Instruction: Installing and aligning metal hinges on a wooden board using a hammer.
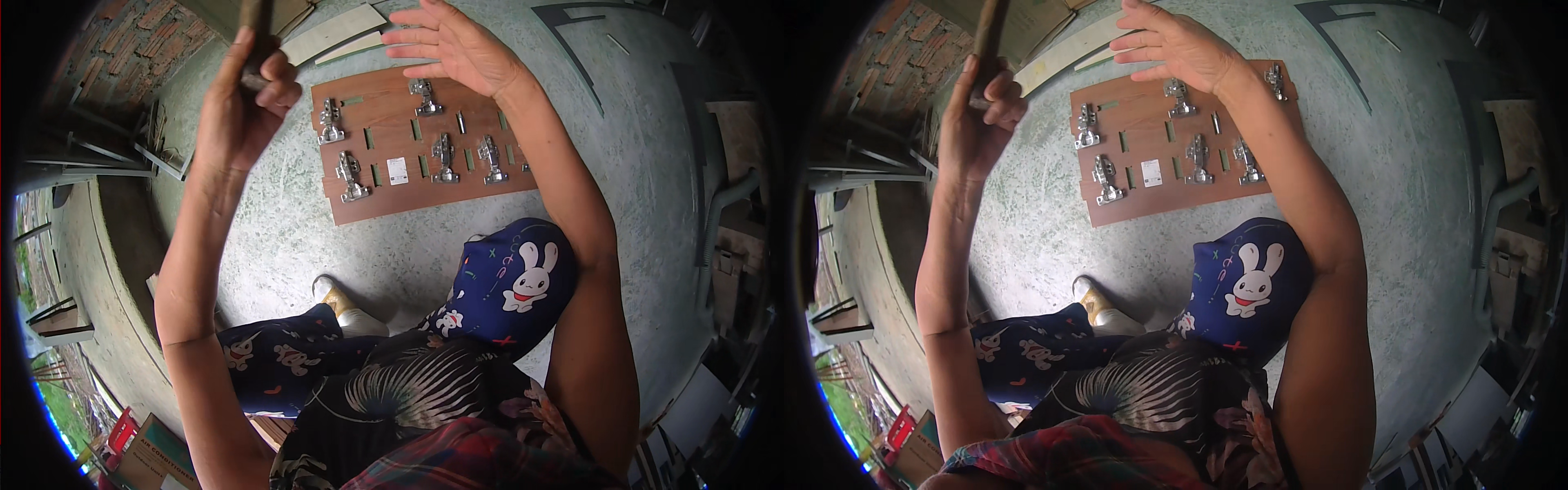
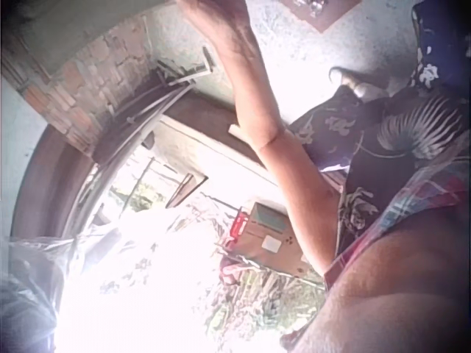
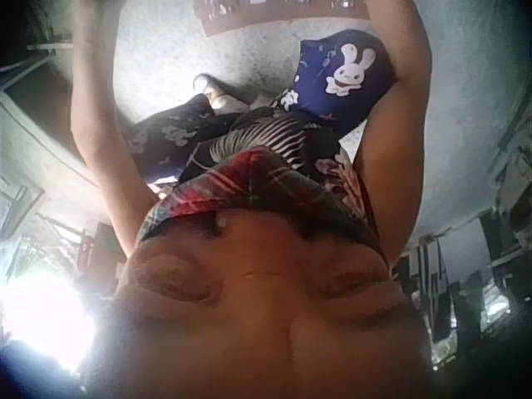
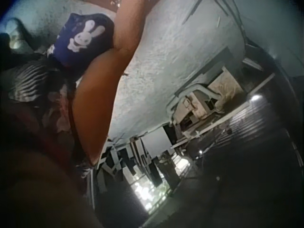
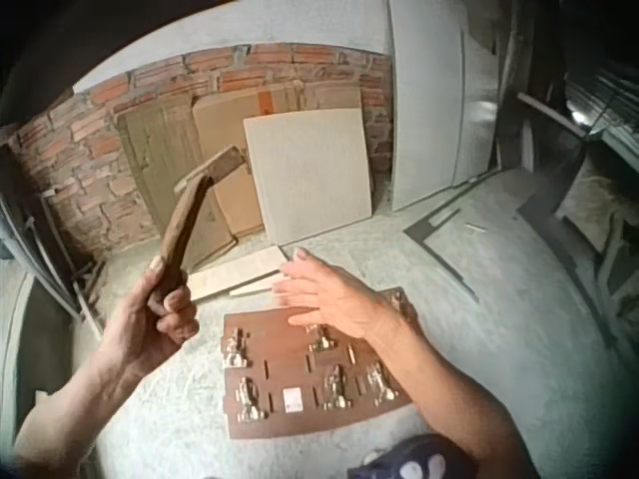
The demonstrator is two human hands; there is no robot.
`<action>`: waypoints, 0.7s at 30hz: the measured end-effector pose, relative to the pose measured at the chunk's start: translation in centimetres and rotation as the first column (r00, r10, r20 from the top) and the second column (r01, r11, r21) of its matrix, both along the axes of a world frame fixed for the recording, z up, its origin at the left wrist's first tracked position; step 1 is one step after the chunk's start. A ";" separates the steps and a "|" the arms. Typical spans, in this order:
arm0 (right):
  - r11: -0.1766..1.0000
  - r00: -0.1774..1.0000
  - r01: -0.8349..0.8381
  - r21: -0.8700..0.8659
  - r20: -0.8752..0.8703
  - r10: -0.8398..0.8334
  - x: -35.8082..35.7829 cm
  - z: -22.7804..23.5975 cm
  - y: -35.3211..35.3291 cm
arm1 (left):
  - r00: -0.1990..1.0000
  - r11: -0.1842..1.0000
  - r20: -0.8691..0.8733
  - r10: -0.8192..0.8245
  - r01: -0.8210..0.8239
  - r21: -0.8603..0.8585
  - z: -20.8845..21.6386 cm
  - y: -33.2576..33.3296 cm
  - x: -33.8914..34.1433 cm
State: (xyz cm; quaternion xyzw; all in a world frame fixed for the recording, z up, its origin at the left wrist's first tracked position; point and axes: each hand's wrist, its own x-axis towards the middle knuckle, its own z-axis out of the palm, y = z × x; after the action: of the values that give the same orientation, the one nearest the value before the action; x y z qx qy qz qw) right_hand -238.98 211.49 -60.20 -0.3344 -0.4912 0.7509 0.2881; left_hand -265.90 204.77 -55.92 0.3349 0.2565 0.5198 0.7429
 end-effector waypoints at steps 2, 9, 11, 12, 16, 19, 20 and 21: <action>0.994 0.972 0.096 -0.055 -0.208 -0.105 -0.3 -0.5 -0.5 | 0.998 0.994 -0.058 -0.032 0.025 -0.110 0.1 -1.6 4.7; 0.805 0.742 0.545 -0.235 -0.311 -0.594 5.8 -4.9 -1.2 | 0.840 0.910 -0.351 -0.414 0.381 -0.162 -6.0 -3.9 15.9; 0.636 0.581 0.709 -0.305 -0.257 -0.772 8.2 -5.5 -2.4 | 0.779 0.889 -0.433 -0.454 0.427 -0.163 -7.1 -3.2 16.8; 0.628 0.574 0.726 -0.280 -0.256 -0.778 10.3 -6.3 -2.6 | 0.716 0.873 -0.523 -0.461 0.473 -0.122 -7.6 -2.7 17.0; 0.409 0.406 0.908 0.095 0.054 -0.912 15.6 -10.4 -4.3 | 0.696 0.983 -0.708 -0.119 0.184 0.015 -13.2 1.5 13.8; 0.260 0.139 0.908 0.328 0.352 -0.926 22.2 -17.0 -6.9 | 0.533 0.967 -0.810 0.245 -0.197 0.163 -19.7 4.1 8.7; 0.247 0.065 0.892 0.379 0.432 -0.900 23.1 -18.8 -8.3 | 0.432 0.929 -0.861 0.267 -0.354 0.110 -22.0 4.0 5.9; 0.261 -0.011 0.842 0.471 0.500 -0.866 25.6 -21.6 -9.7 | 0.370 0.871 -0.848 0.381 -0.451 0.194 -24.6 3.7 3.5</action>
State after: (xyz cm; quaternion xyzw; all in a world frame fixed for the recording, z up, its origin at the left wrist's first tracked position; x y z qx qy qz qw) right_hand -213.43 201.75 -81.75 -0.8064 -0.2605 0.2216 0.4824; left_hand -262.45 208.52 -80.56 0.4473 0.6874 0.4394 0.3666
